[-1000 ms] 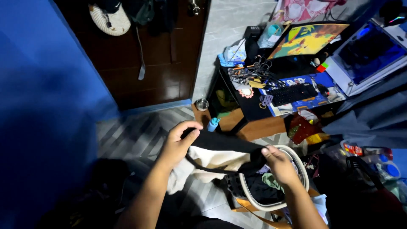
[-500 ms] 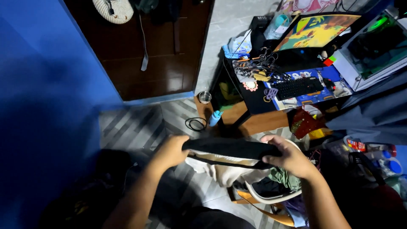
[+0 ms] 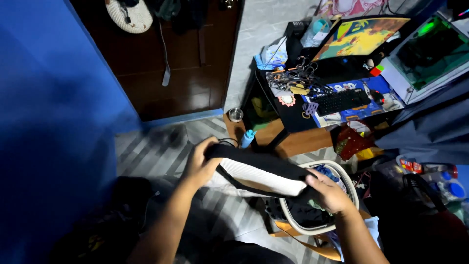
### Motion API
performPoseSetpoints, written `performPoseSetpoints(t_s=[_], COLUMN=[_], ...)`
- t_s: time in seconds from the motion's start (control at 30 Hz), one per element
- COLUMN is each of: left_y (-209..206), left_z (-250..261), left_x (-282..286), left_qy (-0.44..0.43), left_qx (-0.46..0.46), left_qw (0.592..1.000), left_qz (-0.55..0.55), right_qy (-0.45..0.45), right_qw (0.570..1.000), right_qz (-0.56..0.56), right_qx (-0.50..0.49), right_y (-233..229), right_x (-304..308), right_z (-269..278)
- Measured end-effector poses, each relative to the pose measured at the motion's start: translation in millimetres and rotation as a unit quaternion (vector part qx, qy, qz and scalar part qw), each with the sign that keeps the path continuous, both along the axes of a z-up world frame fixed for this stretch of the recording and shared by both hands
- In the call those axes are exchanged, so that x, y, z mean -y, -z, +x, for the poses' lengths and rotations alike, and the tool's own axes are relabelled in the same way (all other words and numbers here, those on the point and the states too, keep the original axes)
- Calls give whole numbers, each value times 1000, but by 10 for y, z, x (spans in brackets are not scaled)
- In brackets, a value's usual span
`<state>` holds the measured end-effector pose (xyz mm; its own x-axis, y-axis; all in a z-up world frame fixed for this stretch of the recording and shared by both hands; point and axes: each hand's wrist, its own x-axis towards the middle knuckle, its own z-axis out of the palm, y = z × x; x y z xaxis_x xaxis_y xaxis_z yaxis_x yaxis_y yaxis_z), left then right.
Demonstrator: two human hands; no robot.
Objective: Fold clothes and put garments on hangers.
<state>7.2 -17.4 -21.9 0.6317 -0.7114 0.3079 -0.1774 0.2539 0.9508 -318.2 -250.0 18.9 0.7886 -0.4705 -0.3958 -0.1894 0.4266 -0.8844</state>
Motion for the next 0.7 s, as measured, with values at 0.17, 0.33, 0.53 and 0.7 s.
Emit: performPoseSetpoints(t_s=[0.17,0.33,0.53,0.7], left_y=[-735,-1226,-788,-615], left_z=[-31,-28,142,106], left_x=[-249,-464,-579,-526], left_qy=[-41,-60,56,19], left_qx=[200,371,350,317], left_qw=[979,925,922,940], left_qz=[6,58,158,123], right_qy=[-15,-141,-165,-136], right_qw=[998,958,740,767], right_qz=[-62,-245,-647,-589], right_qx=[4,-47,-85,-217], right_y=[-2,-507,-131,-559], right_x=[70,-148,54,-145], right_z=[-177,-92,-283,-53])
